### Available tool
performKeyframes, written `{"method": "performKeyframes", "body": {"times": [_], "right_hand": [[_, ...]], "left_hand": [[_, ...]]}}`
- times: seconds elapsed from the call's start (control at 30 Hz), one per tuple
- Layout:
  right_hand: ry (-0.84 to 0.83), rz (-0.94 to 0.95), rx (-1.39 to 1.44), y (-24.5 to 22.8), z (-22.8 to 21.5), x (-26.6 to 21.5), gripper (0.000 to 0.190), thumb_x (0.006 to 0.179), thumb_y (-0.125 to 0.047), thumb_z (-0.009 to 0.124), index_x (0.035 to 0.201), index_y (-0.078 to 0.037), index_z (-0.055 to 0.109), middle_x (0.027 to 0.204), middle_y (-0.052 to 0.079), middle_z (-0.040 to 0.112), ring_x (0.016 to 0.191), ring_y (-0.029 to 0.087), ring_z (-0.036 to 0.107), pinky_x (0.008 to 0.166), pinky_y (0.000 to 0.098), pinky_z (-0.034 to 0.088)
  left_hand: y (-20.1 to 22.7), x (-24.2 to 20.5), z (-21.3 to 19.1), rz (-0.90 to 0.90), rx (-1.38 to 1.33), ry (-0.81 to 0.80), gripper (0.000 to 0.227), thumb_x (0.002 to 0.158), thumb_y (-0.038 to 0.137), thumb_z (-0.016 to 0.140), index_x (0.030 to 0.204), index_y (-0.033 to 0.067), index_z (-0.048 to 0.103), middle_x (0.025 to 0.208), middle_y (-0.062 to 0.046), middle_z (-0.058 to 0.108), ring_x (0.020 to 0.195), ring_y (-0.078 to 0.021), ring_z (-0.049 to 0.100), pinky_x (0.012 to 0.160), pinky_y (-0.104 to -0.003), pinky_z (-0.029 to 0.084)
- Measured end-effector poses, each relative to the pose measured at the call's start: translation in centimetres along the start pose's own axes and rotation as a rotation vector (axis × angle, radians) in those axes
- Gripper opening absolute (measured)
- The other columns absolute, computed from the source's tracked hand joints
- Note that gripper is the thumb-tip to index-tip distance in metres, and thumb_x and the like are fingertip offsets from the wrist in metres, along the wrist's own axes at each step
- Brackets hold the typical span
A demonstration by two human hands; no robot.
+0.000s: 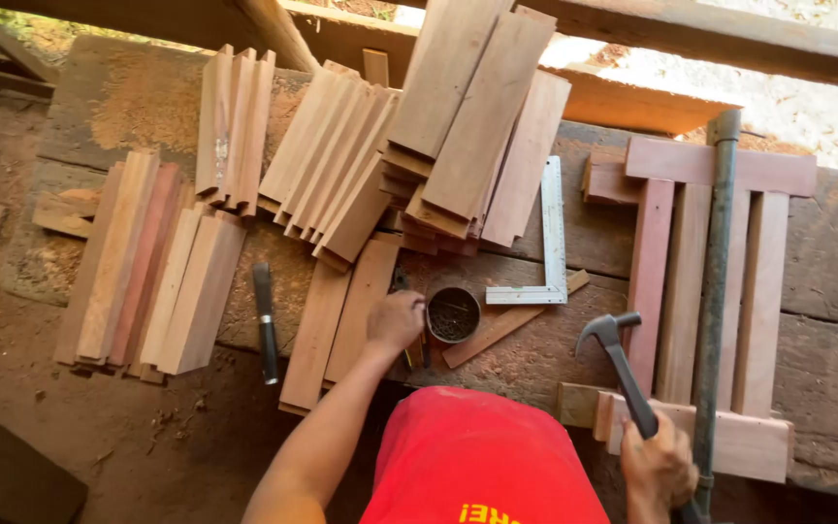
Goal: The person assembles wooden louver-style frames on a rough workbench. They position slats inside a frame, use a long bar clamp to hold the assembly, hammer nails into the slats, pull nails with pliers, and mark positions with a pencil while fitting pieces one at a time.
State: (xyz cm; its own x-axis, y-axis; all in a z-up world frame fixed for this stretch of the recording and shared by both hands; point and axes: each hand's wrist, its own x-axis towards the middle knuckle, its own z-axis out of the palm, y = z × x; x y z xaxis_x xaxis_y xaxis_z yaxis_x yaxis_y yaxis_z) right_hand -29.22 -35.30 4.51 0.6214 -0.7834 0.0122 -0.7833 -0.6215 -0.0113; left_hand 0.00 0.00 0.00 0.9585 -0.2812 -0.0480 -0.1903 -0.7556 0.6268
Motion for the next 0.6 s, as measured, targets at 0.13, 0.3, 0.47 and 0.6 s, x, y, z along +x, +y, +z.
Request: {"method": "performKeyframes", "body": {"times": [0.13, 0.3, 0.47, 0.6], "right_hand": [[0.026, -0.118, -0.126, -1.3, 1.4, 3.0, 0.036, 0.088, -0.048, 0.083, 0.114, -0.022, 0.077, 0.1, 0.006, 0.073, 0.092, 0.029, 0.072, 0.082, 0.0488, 0.055], [0.069, -0.155, 0.01, -1.8, 3.1, 2.8, 0.035, 0.091, -0.045, 0.081, 0.113, -0.017, 0.077, 0.113, 0.006, 0.073, 0.118, 0.031, 0.067, 0.095, 0.0526, 0.051], [0.037, -0.142, -0.003, -4.7, 2.9, -0.9, 0.049, 0.089, -0.039, 0.079, 0.13, -0.014, 0.072, 0.133, 0.012, 0.067, 0.122, 0.035, 0.062, 0.104, 0.0517, 0.048], [0.088, -0.185, 0.107, -3.3, 3.9, -0.9, 0.055, 0.088, -0.034, 0.077, 0.136, -0.009, 0.067, 0.142, 0.016, 0.062, 0.133, 0.037, 0.057, 0.111, 0.0509, 0.044]], "left_hand": [[-2.1, -1.4, -3.4, -0.255, 0.099, -0.13, 0.016, 0.087, 0.027, 0.067, 0.096, 0.0183, 0.078, 0.097, -0.012, 0.077, 0.09, -0.0349, 0.072, 0.078, -0.048, 0.057], [-2.3, -4.3, -3.3, -0.374, 0.147, -0.412, 0.03, 0.087, 0.038, 0.072, 0.107, 0.0153, 0.073, 0.1, -0.015, 0.075, 0.095, -0.0372, 0.072, 0.083, -0.051, 0.056], [-4.8, -5.6, 1.5, -0.332, 0.056, -0.354, 0.048, 0.087, 0.027, 0.073, 0.126, 0.007, 0.053, 0.12, -0.021, 0.063, 0.108, -0.043, 0.064, 0.088, -0.053, 0.053], [-8.3, -7.0, 7.5, -0.238, -0.068, -0.064, 0.054, 0.081, 0.01, 0.067, 0.129, 0.0022, 0.046, 0.126, -0.028, 0.055, 0.116, -0.0472, 0.056, 0.099, -0.052, 0.048]]}}
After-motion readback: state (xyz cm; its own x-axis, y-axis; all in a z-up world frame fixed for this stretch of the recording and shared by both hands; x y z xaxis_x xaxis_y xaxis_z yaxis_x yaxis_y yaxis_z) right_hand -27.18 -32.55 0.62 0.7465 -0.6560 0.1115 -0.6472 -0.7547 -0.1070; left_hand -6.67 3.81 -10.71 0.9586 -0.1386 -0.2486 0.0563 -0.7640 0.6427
